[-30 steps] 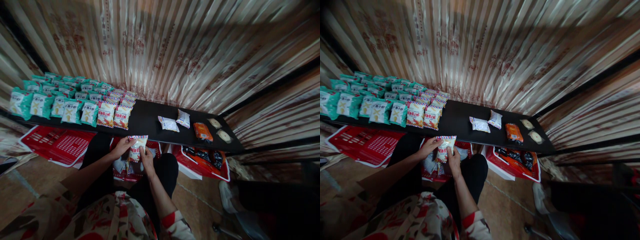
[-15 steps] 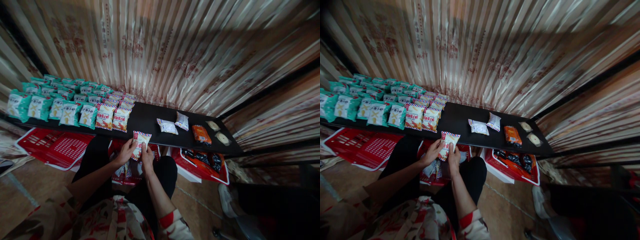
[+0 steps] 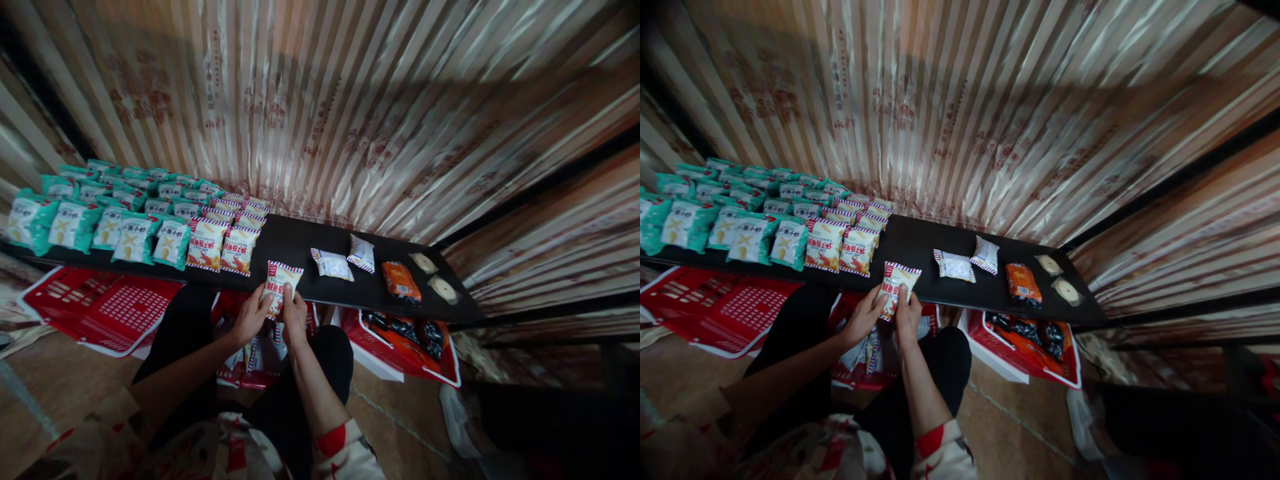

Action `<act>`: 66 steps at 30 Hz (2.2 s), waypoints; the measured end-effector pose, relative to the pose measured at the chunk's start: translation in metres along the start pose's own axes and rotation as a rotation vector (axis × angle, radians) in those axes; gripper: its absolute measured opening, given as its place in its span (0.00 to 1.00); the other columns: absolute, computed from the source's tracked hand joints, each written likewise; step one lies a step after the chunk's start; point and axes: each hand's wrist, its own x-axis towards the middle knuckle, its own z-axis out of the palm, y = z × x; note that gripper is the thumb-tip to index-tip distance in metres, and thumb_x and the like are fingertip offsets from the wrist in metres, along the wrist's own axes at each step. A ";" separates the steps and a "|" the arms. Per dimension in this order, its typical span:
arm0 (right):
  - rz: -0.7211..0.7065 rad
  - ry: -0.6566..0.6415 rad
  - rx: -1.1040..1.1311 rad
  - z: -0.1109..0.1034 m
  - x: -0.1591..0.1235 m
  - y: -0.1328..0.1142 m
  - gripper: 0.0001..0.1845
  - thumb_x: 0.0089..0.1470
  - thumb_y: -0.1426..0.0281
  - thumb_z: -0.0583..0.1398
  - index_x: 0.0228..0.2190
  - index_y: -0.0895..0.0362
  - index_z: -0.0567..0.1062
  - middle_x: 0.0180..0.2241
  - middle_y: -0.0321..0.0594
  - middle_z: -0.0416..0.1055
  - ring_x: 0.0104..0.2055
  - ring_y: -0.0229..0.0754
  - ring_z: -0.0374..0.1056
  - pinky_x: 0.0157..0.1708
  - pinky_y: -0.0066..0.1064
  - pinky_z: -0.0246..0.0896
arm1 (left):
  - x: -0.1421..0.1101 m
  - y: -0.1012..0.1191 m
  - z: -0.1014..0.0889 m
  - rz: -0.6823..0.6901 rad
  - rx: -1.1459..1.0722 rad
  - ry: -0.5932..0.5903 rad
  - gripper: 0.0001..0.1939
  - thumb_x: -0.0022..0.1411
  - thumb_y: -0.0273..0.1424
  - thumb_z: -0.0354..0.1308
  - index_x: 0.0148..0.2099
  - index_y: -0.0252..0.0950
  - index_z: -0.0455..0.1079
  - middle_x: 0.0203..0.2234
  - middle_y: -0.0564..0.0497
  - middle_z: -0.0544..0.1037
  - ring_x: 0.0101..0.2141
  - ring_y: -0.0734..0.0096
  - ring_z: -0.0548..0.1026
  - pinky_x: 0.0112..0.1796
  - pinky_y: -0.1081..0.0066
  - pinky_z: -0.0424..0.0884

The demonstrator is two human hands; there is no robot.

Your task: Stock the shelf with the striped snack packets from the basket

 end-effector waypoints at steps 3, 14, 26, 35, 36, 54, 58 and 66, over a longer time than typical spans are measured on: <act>0.015 -0.032 -0.015 0.001 0.006 -0.007 0.27 0.45 0.47 0.56 0.31 0.60 0.75 0.25 0.39 0.74 0.24 0.37 0.64 0.24 0.26 0.58 | 0.009 -0.004 0.003 0.026 -0.019 0.036 0.22 0.62 0.37 0.47 0.56 0.33 0.62 0.46 0.43 0.75 0.44 0.63 0.74 0.45 0.66 0.68; 0.007 -0.272 0.123 -0.003 0.027 -0.022 0.25 0.49 0.52 0.57 0.39 0.58 0.74 0.35 0.42 0.75 0.35 0.41 0.70 0.36 0.30 0.64 | 0.052 -0.017 0.006 0.058 -0.023 0.105 0.23 0.63 0.41 0.46 0.55 0.33 0.62 0.43 0.43 0.75 0.41 0.63 0.74 0.43 0.66 0.69; -0.095 -0.215 -0.049 0.000 0.066 -0.020 0.25 0.46 0.54 0.59 0.39 0.61 0.75 0.32 0.42 0.76 0.31 0.41 0.69 0.33 0.30 0.64 | 0.084 0.001 0.013 -0.007 0.041 0.163 0.21 0.63 0.37 0.47 0.54 0.32 0.63 0.45 0.42 0.75 0.44 0.62 0.73 0.45 0.65 0.67; -0.154 -0.063 -0.175 0.009 0.097 -0.019 0.23 0.44 0.55 0.58 0.34 0.62 0.77 0.27 0.42 0.76 0.27 0.41 0.68 0.28 0.29 0.62 | 0.108 0.012 0.019 -0.050 0.171 0.172 0.20 0.64 0.36 0.45 0.55 0.32 0.63 0.46 0.40 0.74 0.46 0.59 0.72 0.47 0.64 0.64; -0.160 -0.056 -0.182 0.010 0.101 -0.019 0.22 0.44 0.55 0.58 0.33 0.61 0.77 0.26 0.41 0.76 0.27 0.41 0.68 0.27 0.28 0.62 | 0.111 0.012 0.020 -0.043 0.187 0.185 0.20 0.64 0.36 0.45 0.55 0.32 0.63 0.46 0.40 0.74 0.47 0.59 0.72 0.48 0.64 0.64; -0.234 0.061 -0.385 0.035 0.149 -0.028 0.18 0.47 0.56 0.56 0.30 0.57 0.78 0.23 0.41 0.75 0.26 0.43 0.69 0.27 0.29 0.60 | 0.168 0.003 0.039 0.057 0.354 0.285 0.23 0.62 0.26 0.41 0.57 0.22 0.59 0.52 0.32 0.67 0.54 0.56 0.65 0.54 0.60 0.59; -0.261 0.094 -0.441 0.041 0.159 -0.032 0.17 0.48 0.57 0.57 0.29 0.56 0.78 0.24 0.41 0.75 0.27 0.43 0.69 0.28 0.30 0.60 | 0.175 -0.002 0.045 0.120 0.349 0.329 0.24 0.60 0.24 0.41 0.58 0.24 0.58 0.54 0.34 0.66 0.56 0.56 0.63 0.55 0.57 0.58; -0.275 0.126 -0.518 0.057 0.183 -0.038 0.16 0.51 0.59 0.54 0.27 0.56 0.76 0.25 0.42 0.74 0.27 0.43 0.68 0.29 0.30 0.58 | 0.188 -0.012 0.054 0.234 0.378 0.419 0.26 0.59 0.22 0.41 0.61 0.29 0.54 0.57 0.38 0.62 0.60 0.59 0.56 0.58 0.58 0.54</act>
